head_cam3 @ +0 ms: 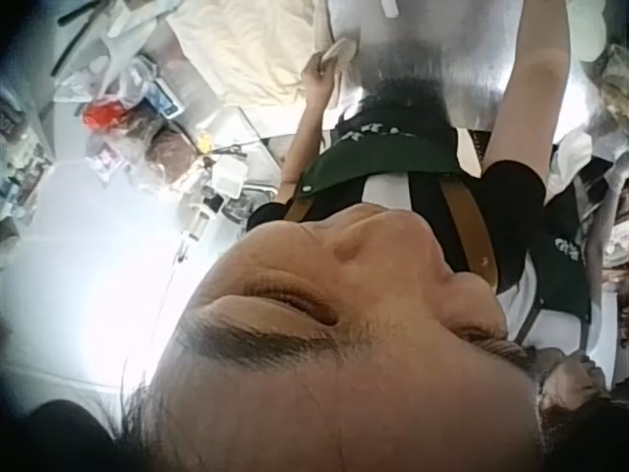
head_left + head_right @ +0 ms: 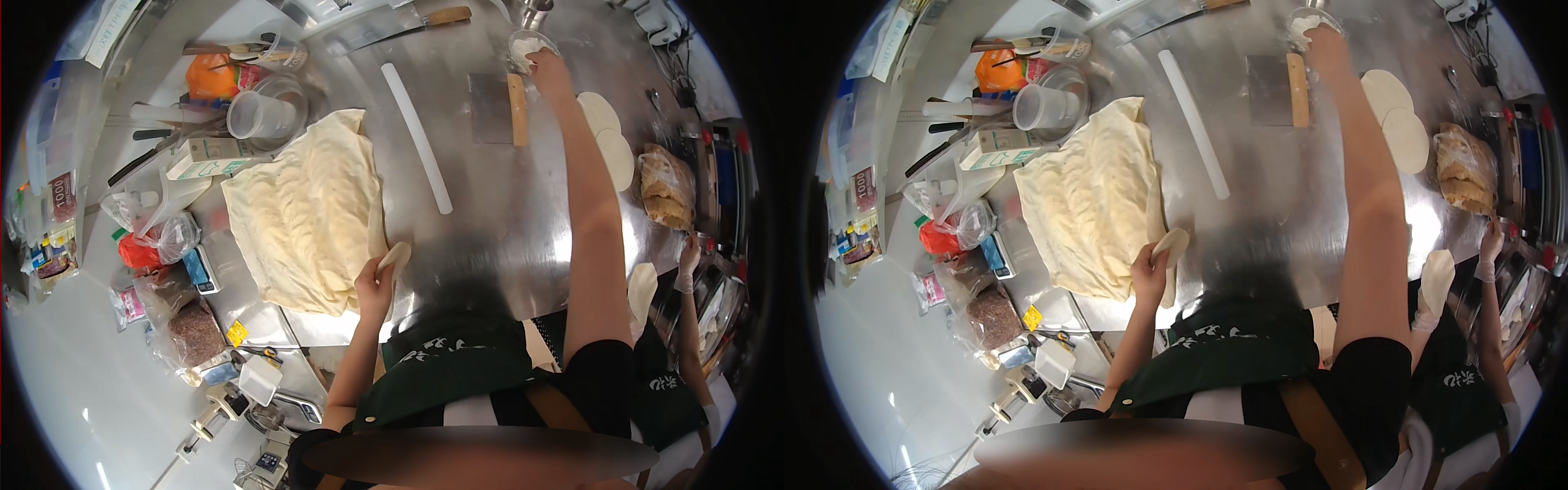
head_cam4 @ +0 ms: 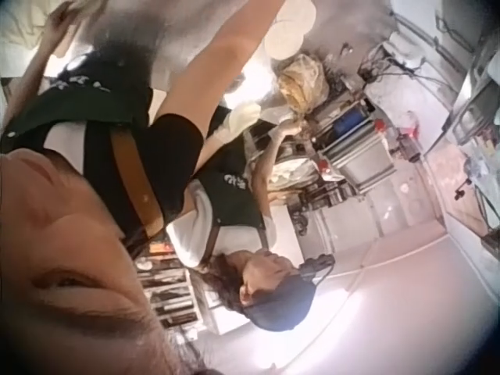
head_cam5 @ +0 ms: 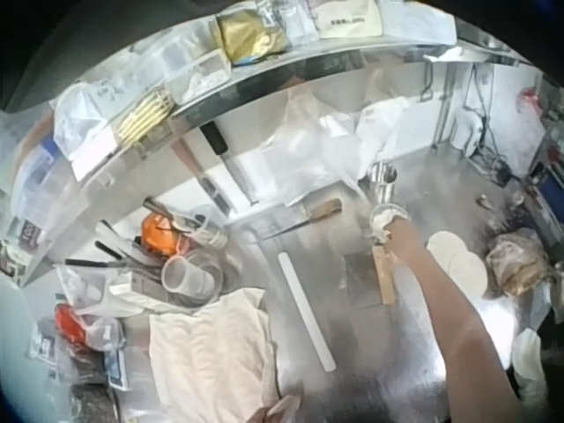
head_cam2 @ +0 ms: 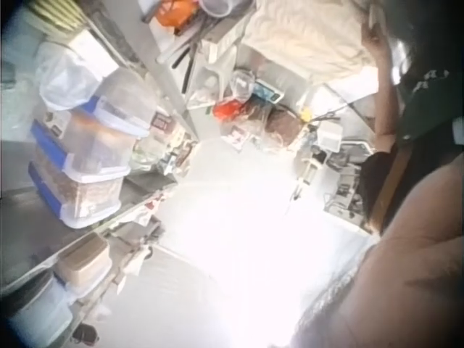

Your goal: Rolling out small pieces of dough into flat circles using a rolling pin on a stainless steel counter.

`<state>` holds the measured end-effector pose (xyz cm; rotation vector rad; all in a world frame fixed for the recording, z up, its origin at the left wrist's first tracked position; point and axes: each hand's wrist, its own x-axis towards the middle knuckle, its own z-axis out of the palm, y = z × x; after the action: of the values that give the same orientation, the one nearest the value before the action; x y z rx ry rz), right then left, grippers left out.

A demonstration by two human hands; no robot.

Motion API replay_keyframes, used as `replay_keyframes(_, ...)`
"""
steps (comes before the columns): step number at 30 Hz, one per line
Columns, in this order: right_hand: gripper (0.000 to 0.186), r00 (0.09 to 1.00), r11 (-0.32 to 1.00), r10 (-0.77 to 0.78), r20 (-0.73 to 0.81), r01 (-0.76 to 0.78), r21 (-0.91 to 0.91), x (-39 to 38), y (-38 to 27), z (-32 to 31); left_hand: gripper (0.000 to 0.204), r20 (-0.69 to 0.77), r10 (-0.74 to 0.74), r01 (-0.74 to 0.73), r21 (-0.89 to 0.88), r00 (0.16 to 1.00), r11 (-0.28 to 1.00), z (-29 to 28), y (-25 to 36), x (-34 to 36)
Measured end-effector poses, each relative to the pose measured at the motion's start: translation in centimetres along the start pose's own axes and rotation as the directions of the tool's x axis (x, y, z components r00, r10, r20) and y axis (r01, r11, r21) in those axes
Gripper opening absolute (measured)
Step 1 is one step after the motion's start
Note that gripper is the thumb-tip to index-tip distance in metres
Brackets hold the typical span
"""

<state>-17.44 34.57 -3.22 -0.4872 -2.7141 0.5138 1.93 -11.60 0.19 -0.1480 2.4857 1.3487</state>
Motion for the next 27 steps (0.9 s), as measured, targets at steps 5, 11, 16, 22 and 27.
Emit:
replay_keyframes(5, 0.017, 0.940, 0.988, -0.039, 0.340, 0.087, -0.128, 2.8, 0.3, 1.2, 0.016, -0.062, -0.029, 0.027, -0.032, 0.998, 0.999, -0.2, -1.0, -1.0)
replay_keyframes(11, 0.016, 0.974, 0.987, -0.064, 0.216, 0.093, -0.128, 2.1, 3.0, 1.9, 0.016, -0.064, -0.002, -0.001, -0.054, 0.998, 0.999, -0.6, -1.4, -2.2)
replay_keyframes(16, 0.012, 0.952, 0.835, 0.138, 0.272, -0.260, 0.486, -3.4, 0.7, -0.6, 0.018, -0.068, 0.057, -0.056, 0.015, 0.996, 0.998, -1.8, -1.8, -2.4)
replay_keyframes(22, 0.010, 0.818, 0.709, -0.030, 0.574, -0.387, 0.589, -23.6, -8.4, -4.2, 0.019, -0.092, 0.136, -0.139, -0.021, 0.986, 0.990, -3.1, -0.6, -1.8)
replay_keyframes(27, 0.009, 0.859, 0.748, -0.157, 0.488, -0.219, 0.627, -31.5, -15.1, -7.3, 0.013, -0.060, 0.146, -0.156, -0.232, 0.987, 0.960, -3.9, -2.0, -3.4)
